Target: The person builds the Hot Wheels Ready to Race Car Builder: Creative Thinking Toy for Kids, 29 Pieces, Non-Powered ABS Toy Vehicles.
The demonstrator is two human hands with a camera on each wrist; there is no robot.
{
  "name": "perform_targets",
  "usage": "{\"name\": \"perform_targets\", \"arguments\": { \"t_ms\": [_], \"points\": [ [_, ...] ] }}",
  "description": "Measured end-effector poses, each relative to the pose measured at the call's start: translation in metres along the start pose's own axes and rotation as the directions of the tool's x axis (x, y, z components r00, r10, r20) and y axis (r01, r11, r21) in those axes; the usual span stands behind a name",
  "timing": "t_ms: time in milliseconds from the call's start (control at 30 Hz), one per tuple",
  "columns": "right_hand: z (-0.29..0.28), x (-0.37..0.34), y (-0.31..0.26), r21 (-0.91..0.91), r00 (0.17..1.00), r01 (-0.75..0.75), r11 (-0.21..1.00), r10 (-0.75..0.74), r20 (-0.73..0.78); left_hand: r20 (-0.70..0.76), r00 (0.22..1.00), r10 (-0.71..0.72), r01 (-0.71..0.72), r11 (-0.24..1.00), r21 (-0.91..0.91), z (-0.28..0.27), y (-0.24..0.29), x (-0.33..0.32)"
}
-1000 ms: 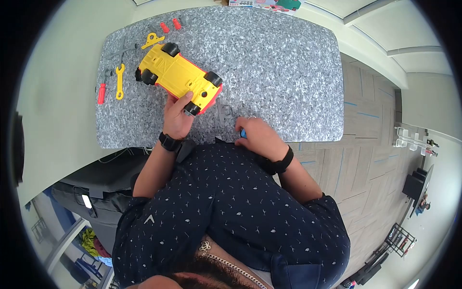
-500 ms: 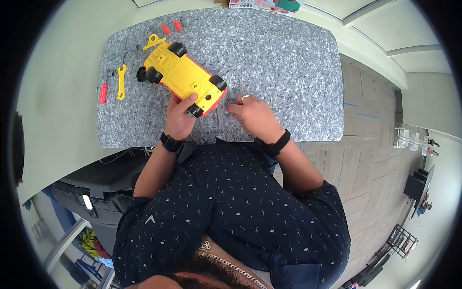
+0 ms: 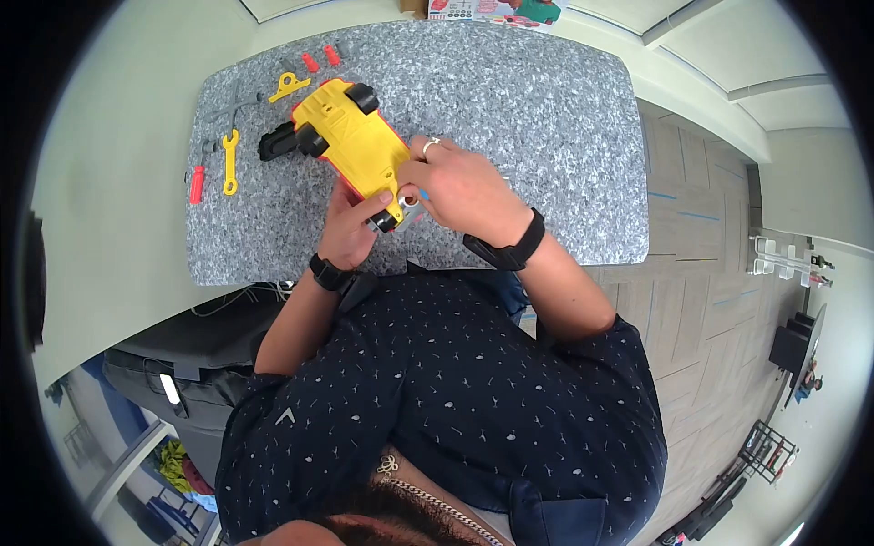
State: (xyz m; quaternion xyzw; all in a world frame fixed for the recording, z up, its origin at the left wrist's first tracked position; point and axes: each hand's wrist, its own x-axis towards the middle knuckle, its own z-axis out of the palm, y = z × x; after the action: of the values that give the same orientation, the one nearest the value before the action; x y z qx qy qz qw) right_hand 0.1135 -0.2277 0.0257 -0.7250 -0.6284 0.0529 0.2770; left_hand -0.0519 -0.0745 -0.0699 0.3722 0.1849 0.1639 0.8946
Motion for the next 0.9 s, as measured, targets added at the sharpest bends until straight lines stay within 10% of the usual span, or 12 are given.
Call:
{"name": "perform_targets", "arguments": {
  "t_ms": [233,400,533,667,900],
  "points": [
    [0.031,-0.006,-0.013,-0.089,0.976,-0.131,0.987,0.112,-0.187,0.022,0.999,-0.023,0.022,1.0,0.012,0.002,0.003,-0.005],
    [0.015,-0.011,-0.011,0.25,0.931,-0.198,0.948,0.262,-0.256,0.002,0.999,-0.053,0.053,0.997,-0.058,0.002,0.003,-0.003],
    [-0.001,-0.017,-0.016,0.71,0.874,-0.209,0.672,0.454,-0.172,0.014,0.997,-0.071,0.072,0.993,-0.095,0.002,0.008,-0.002],
    [0.011,-0.015,-0.009,0.493,0.933,-0.008,0.87,0.183,-0.309,0.016,0.999,-0.052,0.054,0.994,-0.099,0.003,0.007,-0.001],
    [0.021,-0.018,-0.032,0.665,0.89,-0.301,0.683,0.452,-0.061,-0.016,0.999,-0.031,0.03,0.998,-0.062,0.0,0.002,-0.004]
  ]
}}
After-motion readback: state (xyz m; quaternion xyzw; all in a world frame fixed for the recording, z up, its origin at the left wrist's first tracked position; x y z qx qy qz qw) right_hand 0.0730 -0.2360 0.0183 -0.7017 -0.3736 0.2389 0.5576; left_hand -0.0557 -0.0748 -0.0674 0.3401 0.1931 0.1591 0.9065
